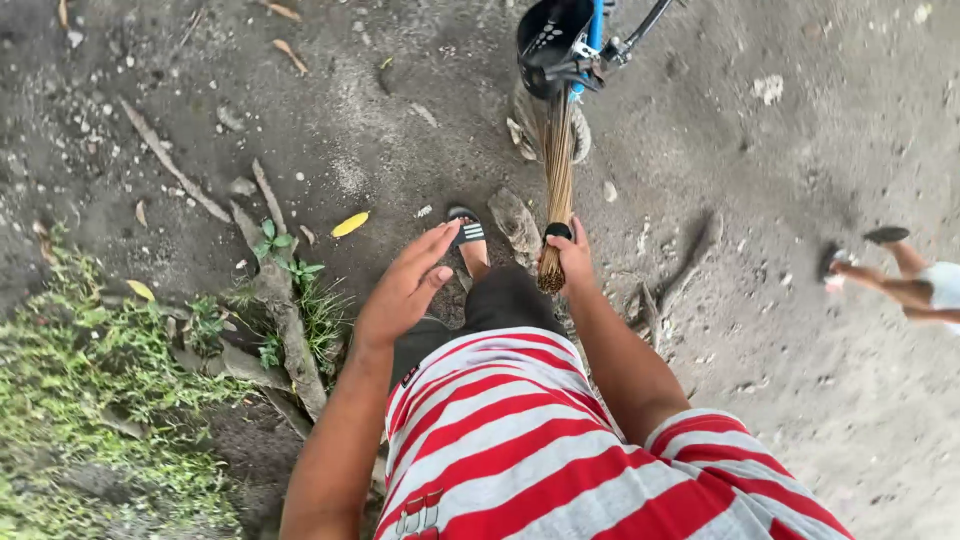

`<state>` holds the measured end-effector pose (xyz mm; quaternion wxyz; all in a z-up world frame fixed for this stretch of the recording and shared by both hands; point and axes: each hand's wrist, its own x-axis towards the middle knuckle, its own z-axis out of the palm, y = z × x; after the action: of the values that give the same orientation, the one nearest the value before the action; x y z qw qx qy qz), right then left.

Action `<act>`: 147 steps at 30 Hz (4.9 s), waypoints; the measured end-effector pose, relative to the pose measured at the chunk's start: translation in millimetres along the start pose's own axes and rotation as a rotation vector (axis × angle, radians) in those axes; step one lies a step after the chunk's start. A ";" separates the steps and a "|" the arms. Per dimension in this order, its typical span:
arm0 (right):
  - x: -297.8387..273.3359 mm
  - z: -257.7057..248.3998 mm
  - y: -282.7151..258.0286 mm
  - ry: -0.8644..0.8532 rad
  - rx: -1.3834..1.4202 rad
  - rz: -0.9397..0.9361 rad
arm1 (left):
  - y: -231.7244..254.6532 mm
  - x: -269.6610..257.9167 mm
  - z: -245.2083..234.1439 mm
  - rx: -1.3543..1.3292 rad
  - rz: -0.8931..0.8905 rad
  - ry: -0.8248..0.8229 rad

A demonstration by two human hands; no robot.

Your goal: The recorder is sweeping dry leaves and debris in an outdoor yard using a broom made of sticks.

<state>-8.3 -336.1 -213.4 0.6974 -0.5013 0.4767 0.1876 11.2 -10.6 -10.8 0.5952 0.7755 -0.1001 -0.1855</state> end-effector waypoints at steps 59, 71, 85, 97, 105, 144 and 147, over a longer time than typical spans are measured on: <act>96.1 315.7 83.6 -0.594 -0.767 0.043 | -44.3 -165.7 -36.1 -0.111 -0.275 0.677; -23.2 329.1 210.7 -0.933 -0.918 0.638 | -95.2 -207.2 -157.3 -0.101 -0.139 0.607; 15.8 442.1 105.3 -0.448 -0.687 -0.118 | -111.6 -242.9 -241.7 -0.076 -0.215 0.616; 77.6 413.3 41.9 -0.074 -0.046 0.290 | -102.8 -70.9 -353.6 -0.099 -0.181 0.397; 161.4 613.8 -8.1 -0.488 0.062 0.689 | -108.4 24.3 -403.5 -0.083 -0.240 0.355; -154.4 754.3 29.5 -1.444 -1.389 0.254 | -266.7 -126.5 -450.1 -1.070 -0.409 1.467; -220.3 761.7 59.3 -1.603 -1.721 0.043 | -274.0 -182.3 -450.5 -1.057 -0.182 1.799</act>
<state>206.3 405.6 -23.6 0.2261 -0.5377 -0.3737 0.7212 10.5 531.5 -142.8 0.6971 0.2729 0.5321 0.3956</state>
